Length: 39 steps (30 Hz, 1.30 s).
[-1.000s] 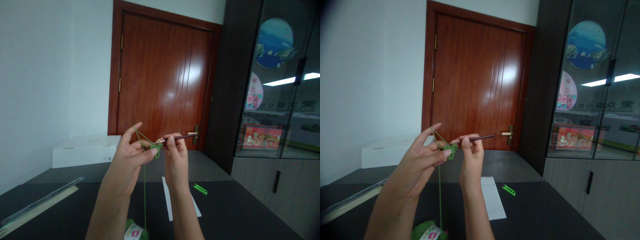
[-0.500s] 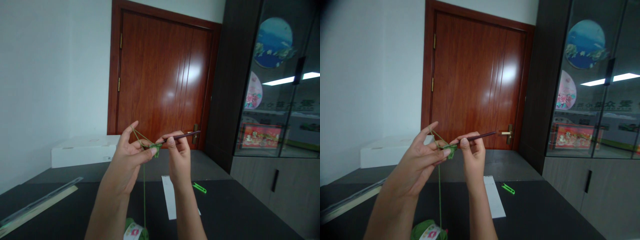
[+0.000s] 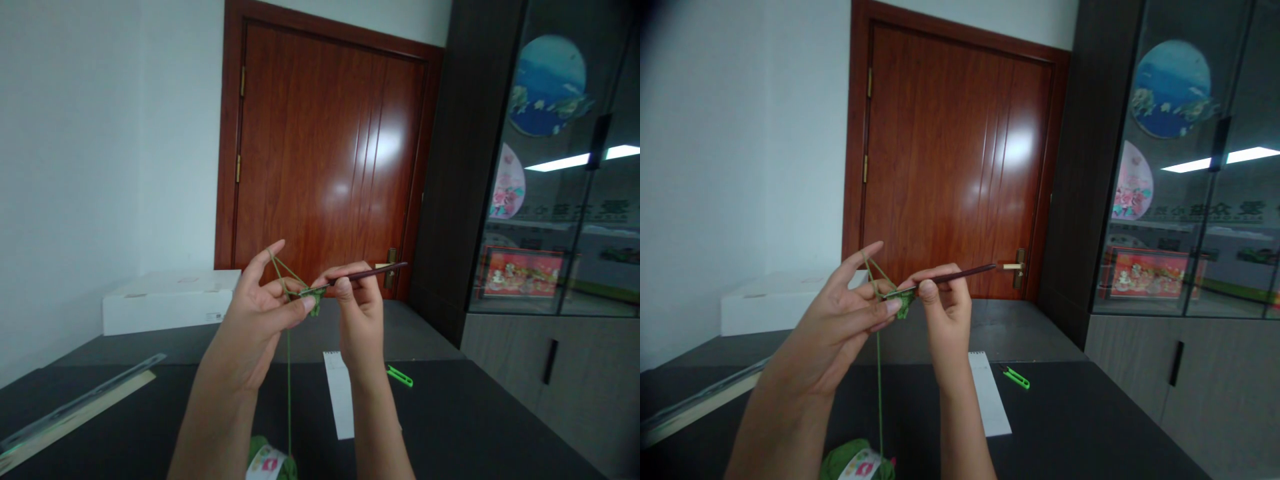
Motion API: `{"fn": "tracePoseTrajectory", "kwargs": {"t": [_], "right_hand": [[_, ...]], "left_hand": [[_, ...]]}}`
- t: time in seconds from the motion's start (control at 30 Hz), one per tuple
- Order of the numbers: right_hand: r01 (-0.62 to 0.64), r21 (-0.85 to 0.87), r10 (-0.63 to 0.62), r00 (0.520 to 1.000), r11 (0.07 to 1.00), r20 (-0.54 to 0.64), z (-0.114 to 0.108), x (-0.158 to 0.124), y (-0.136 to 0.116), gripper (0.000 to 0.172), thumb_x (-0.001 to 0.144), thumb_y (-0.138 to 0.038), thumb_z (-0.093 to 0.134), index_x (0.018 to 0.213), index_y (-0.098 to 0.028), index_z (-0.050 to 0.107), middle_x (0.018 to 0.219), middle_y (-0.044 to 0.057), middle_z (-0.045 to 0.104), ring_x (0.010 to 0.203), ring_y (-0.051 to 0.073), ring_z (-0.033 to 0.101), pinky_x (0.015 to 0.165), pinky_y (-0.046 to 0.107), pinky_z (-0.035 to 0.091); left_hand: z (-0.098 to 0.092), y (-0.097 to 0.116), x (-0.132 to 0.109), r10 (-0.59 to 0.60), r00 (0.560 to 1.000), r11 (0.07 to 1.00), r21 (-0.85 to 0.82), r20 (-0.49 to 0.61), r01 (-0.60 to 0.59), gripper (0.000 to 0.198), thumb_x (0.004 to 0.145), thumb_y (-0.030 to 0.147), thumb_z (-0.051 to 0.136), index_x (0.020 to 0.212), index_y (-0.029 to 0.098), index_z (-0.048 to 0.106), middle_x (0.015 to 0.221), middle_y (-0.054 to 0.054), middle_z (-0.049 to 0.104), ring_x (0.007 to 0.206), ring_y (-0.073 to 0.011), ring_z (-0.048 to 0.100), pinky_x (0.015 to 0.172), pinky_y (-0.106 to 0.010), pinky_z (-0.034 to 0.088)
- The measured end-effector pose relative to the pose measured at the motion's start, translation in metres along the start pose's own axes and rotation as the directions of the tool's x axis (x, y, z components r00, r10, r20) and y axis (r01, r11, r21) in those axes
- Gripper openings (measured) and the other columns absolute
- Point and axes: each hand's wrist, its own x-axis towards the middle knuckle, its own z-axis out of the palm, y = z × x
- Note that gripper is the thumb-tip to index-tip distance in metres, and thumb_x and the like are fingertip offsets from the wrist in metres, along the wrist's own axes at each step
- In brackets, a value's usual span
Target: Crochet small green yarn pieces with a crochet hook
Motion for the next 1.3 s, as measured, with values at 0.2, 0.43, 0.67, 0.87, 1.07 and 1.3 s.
{"fn": "tracePoseTrajectory", "kwargs": {"t": [0.2, 0.43, 0.67, 0.87, 1.07, 1.3], "right_hand": [[-0.121, 0.064, 0.123, 0.992, 0.991, -0.037, 0.003, 0.001, 0.006, 0.013, 0.092, -0.032, 0.064, 0.086, -0.019, 0.063, 0.08, 0.0, 0.067, 0.076, 0.014, 0.064, 0.074, 0.028, 0.049], [-0.208, 0.03, 0.21, 0.971, 0.978, -0.112, 0.0, 0.003, 0.028, 0.02, 0.086, -0.038, 0.068, 0.085, -0.019, 0.062, 0.076, 0.0, 0.068, 0.071, 0.013, 0.062, 0.073, 0.028, 0.047], [-0.359, 0.117, 0.371, 0.923, 0.926, -0.1, -0.006, 0.003, 0.052, 0.027, 0.076, -0.042, 0.077, 0.08, -0.018, 0.064, 0.076, -0.001, 0.067, 0.07, 0.012, 0.059, 0.065, 0.024, 0.044], [-0.453, 0.128, 0.466, 0.879, 0.882, -0.099, -0.012, -0.001, 0.055, 0.033, 0.069, -0.043, 0.082, 0.079, -0.017, 0.066, 0.075, 0.0, 0.067, 0.065, 0.01, 0.055, 0.062, 0.023, 0.042], [-0.493, -0.01, 0.491, 0.867, 0.87, -0.084, -0.035, -0.029, 0.076, 0.035, 0.075, -0.051, 0.074, 0.082, -0.018, 0.063, 0.075, 0.001, 0.066, 0.064, 0.011, 0.056, 0.063, 0.025, 0.046], [-0.508, -0.612, 0.561, 0.818, 0.606, -0.123, -0.118, -0.085, 0.071, 0.027, 0.081, -0.041, 0.066, 0.096, -0.018, 0.068, 0.089, 0.008, 0.073, 0.083, 0.023, 0.068, 0.074, 0.035, 0.054]], "left_hand": [[-0.003, -0.006, 0.005, 0.077, 0.997, 0.995, 0.064, -0.023, -0.075, 0.082, 0.065, 0.01, 0.082, 0.14, 0.015, 0.048, 0.074, -0.001, 0.069, 0.065, -0.0125, 0.061, 0.06, -0.022, 0.046], [-0.013, -0.016, 0.016, 0.249, 0.966, 0.915, 0.343, -0.062, -0.214, 0.057, 0.071, 0.014, 0.077, 0.125, 0.011, 0.059, 0.072, -0.001, 0.071, 0.061, -0.0132, 0.062, 0.063, -0.026, 0.049], [-0.023, -0.027, 0.024, 0.221, 0.973, 0.893, 0.414, -0.065, -0.175, 0.044, 0.072, 0.015, 0.074, 0.114, 0.012, 0.065, 0.069, 0.0, 0.069, 0.063, -0.0147, 0.062, 0.067, -0.029, 0.05], [-0.029, -0.028, 0.026, 0.167, 0.985, 0.914, 0.382, -0.045, -0.138, 0.052, 0.07, 0.015, 0.074, 0.12, 0.01, 0.061, 0.067, 0.002, 0.068, 0.061, -0.0139, 0.06, 0.066, -0.028, 0.049], [-0.042, -0.044, 0.027, -0.007, 1.0, 0.936, 0.352, 0.009, 0.003, 0.061, 0.062, 0.014, 0.075, 0.121, 0.01, 0.059, 0.06, 0.004, 0.065, 0.055, -0.0141, 0.058, 0.057, -0.026, 0.046], [-0.057, -0.112, -0.014, -0.156, 0.949, 0.953, 0.209, -0.276, 0.218, 0.06, 0.049, 0.014, 0.078, 0.107, 0.009, 0.063, 0.052, 0.004, 0.064, 0.047, -0.0138, 0.055, 0.053, -0.027, 0.043]]}}
